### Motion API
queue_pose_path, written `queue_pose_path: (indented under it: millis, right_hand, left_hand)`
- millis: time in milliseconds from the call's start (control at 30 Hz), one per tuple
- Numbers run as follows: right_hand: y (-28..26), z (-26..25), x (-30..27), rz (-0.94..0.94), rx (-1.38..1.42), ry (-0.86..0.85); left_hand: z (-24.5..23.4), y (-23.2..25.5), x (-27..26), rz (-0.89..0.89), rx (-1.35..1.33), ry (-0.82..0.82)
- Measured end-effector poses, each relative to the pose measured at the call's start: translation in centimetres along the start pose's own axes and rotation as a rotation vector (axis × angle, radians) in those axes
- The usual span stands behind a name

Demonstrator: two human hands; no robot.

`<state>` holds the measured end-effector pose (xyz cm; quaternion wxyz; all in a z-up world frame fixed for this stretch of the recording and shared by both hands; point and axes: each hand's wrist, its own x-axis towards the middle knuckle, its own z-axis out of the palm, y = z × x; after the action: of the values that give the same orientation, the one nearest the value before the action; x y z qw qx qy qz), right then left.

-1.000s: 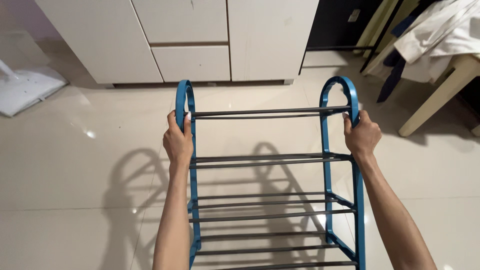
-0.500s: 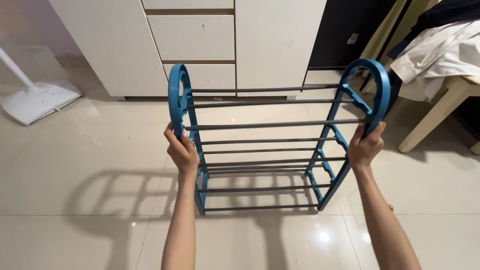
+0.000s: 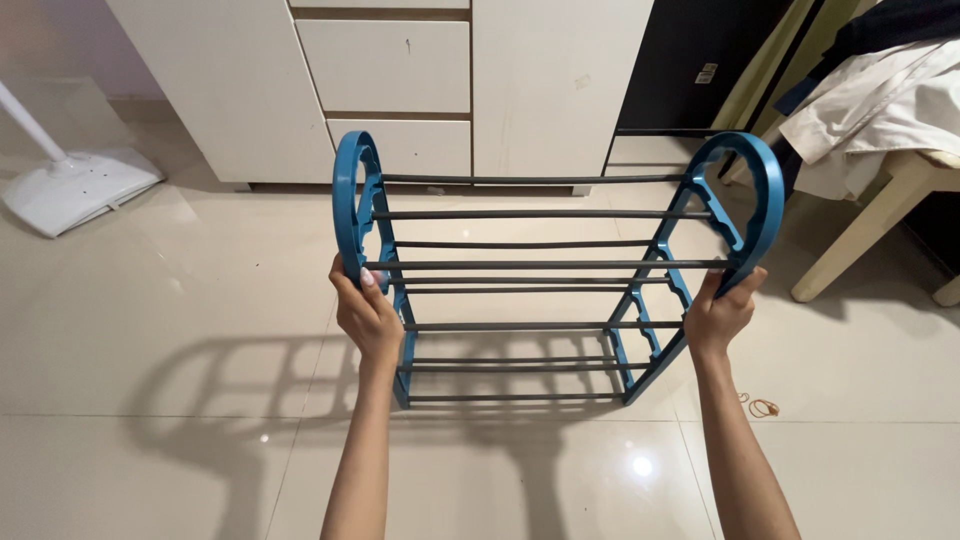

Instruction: The person assembles a blue metal shoe rack by inserting horizontal bars into side frames and adjusting the structure. The person repeatedly lifts, rotates, and aligns the rack to secure the bars in place.

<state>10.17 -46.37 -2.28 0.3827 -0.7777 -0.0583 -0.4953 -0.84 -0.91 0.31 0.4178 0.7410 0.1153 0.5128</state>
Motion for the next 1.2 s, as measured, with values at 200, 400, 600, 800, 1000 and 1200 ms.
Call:
queue_pose_path:
  millis: [200,400,600,800,1000,1200]
  right_hand:
    - [-2.1,-0.4,0.2,-0.141,-0.011,0.16]
    - [-4.9,-1.1,1.6,-0.252,-0.083,0.177]
    - [-9.4,0.4,1.1,-0.285,-0.147,-0.025]
    - [-11.1,-0.2,-0.4,-0.318,-0.306,-0.128]
    - [-11.4,-1.8,-0.2,-0.359,-0.334,-0.181]
    - [-13.3,-3.0,0.0,-0.378,-0.266,-0.226]
  left_hand:
    - [0.5,1.5,-0.7,0.446,0.351,0.194]
    - [2.5,5.3,-0.7,0.673,0.311,-0.118]
    - [3.5,8.5,0.7,0.604,0.371,-0.317]
    - [2.8,9.4,0.4,0.57,0.295,-0.234]
    - [1.6,10.3,0.7,0.553,0.279,-0.295]
    - [0.1,11.8,0.9,0.429,0.3,-0.319]
